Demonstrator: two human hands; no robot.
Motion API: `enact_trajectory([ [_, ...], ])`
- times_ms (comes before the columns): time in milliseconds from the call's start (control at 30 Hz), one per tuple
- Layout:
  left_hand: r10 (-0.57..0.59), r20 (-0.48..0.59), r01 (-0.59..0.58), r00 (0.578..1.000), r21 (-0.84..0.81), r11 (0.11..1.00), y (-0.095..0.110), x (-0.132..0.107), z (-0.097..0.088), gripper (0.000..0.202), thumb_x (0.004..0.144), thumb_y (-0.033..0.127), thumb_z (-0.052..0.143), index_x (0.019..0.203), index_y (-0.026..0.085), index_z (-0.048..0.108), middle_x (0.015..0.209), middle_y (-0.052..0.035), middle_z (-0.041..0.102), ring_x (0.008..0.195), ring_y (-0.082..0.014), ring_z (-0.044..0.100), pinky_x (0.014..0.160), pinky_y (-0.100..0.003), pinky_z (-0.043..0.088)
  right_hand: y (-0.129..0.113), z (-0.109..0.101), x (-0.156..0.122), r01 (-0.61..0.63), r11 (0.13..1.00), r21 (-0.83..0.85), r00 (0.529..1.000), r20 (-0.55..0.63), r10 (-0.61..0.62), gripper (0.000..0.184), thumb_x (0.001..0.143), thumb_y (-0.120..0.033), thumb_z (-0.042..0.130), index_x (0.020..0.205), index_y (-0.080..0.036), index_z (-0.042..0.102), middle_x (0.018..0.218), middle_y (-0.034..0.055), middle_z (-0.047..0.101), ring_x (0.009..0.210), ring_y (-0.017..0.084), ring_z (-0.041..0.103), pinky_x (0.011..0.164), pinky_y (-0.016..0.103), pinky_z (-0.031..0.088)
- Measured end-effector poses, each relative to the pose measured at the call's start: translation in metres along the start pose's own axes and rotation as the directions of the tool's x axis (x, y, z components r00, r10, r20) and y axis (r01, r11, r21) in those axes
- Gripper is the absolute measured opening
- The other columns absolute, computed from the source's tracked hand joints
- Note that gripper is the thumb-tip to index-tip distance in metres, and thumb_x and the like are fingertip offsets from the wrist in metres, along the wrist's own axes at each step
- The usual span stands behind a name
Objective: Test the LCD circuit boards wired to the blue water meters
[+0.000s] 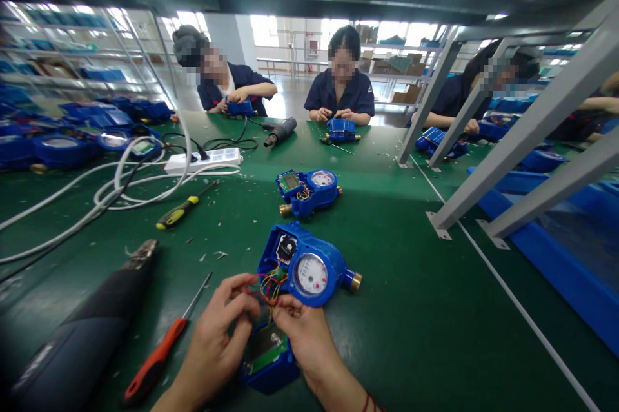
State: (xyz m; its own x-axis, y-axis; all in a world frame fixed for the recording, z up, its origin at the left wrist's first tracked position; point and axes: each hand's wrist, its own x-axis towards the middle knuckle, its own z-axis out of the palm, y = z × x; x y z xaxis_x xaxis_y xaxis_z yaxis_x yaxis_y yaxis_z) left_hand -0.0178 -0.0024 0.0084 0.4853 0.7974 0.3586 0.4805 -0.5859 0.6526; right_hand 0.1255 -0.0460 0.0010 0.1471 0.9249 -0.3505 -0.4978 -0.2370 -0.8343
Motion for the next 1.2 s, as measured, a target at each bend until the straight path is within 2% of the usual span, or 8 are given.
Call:
enact_trajectory([
  [133,-0.051,-0.006,0.051,0.999,0.021,0.998,-0.0062,0.0014,0.005,0.024,0.083,0.012,0.037,0.095,0.023,0.054,0.115,-0.0066,0.042,0.105,-0.0192,0.047,0.085,-0.035,0.043,-0.0008,-0.0003,-0.0001,0.018,1.0,-0.001,1.0,0.006,-0.018,0.019,0.06,-0.029,0.075,0.068,-0.015,0.066,0.065,-0.001,0.063,0.063,0.012,0.054,0.065,0.023,0.041],
  [233,-0.054,-0.002,0.054,0.999,0.002,0.999,-0.007,0.0024,0.004,0.024,0.084,0.014,0.038,0.1,0.024,0.054,0.116,-0.006,0.043,0.107,-0.0184,0.047,0.087,-0.033,0.043,0.0002,-0.001,0.0006,0.032,0.999,-0.004,0.999,0.004,-0.032,0.02,0.06,-0.029,0.076,0.07,-0.014,0.066,0.068,-0.0007,0.063,0.067,0.012,0.055,0.07,0.023,0.04],
  [367,-0.061,0.043,0.062,0.997,-0.022,0.998,-0.0019,0.0032,0.0008,0.014,0.084,0.021,0.045,0.092,0.023,0.056,0.115,-0.0063,0.044,0.108,-0.019,0.047,0.088,-0.034,0.043,0.0027,-0.0011,0.0011,0.026,1.0,0.0,1.0,0.002,-0.026,0.025,0.06,-0.033,0.077,0.072,-0.014,0.066,0.072,0.0011,0.065,0.07,0.014,0.056,0.073,0.025,0.041],
  [533,-0.061,0.015,0.061,0.998,-0.015,0.998,-0.0032,0.0039,0.0048,0.009,0.082,0.025,0.05,0.08,0.022,0.058,0.113,-0.0069,0.046,0.104,-0.0193,0.05,0.086,-0.034,0.045,0.0035,-0.0009,0.0023,0.036,0.999,-0.017,0.999,-0.021,-0.036,0.028,0.057,-0.036,0.079,0.069,-0.014,0.065,0.067,0.0006,0.063,0.067,0.013,0.056,0.071,0.025,0.041],
  [767,-0.048,-0.021,0.048,0.999,0.008,0.999,-0.0068,0.0033,0.0091,0.01,0.082,0.024,0.05,0.08,0.021,0.059,0.111,-0.0076,0.048,0.102,-0.0194,0.052,0.084,-0.034,0.046,0.0057,-0.0022,0.0039,0.035,0.999,-0.025,0.999,-0.018,-0.035,0.028,0.058,-0.035,0.078,0.069,-0.013,0.065,0.066,0.0003,0.063,0.063,0.012,0.055,0.069,0.025,0.041],
  [1000,-0.093,0.016,0.093,0.996,-0.013,0.996,-0.0033,0.0052,0.0087,0.009,0.082,0.027,0.051,0.081,0.022,0.058,0.114,-0.0072,0.045,0.106,-0.0205,0.049,0.087,-0.035,0.044,0.0045,-0.0019,0.0031,0.037,0.999,-0.023,0.999,-0.012,-0.038,0.026,0.059,-0.033,0.078,0.07,-0.013,0.065,0.066,0.0004,0.063,0.064,0.012,0.055,0.069,0.025,0.041],
  [1200,-0.119,0.064,0.123,0.991,-0.063,0.99,-0.0037,0.0038,0.0073,0.013,0.085,0.026,0.045,0.085,0.022,0.057,0.116,-0.0078,0.043,0.106,-0.0199,0.048,0.089,-0.036,0.043,0.0041,-0.0018,0.0022,0.023,1.0,-0.02,1.0,-0.002,-0.023,0.025,0.059,-0.033,0.078,0.069,-0.014,0.066,0.066,-0.0001,0.064,0.065,0.012,0.055,0.068,0.024,0.041],
])
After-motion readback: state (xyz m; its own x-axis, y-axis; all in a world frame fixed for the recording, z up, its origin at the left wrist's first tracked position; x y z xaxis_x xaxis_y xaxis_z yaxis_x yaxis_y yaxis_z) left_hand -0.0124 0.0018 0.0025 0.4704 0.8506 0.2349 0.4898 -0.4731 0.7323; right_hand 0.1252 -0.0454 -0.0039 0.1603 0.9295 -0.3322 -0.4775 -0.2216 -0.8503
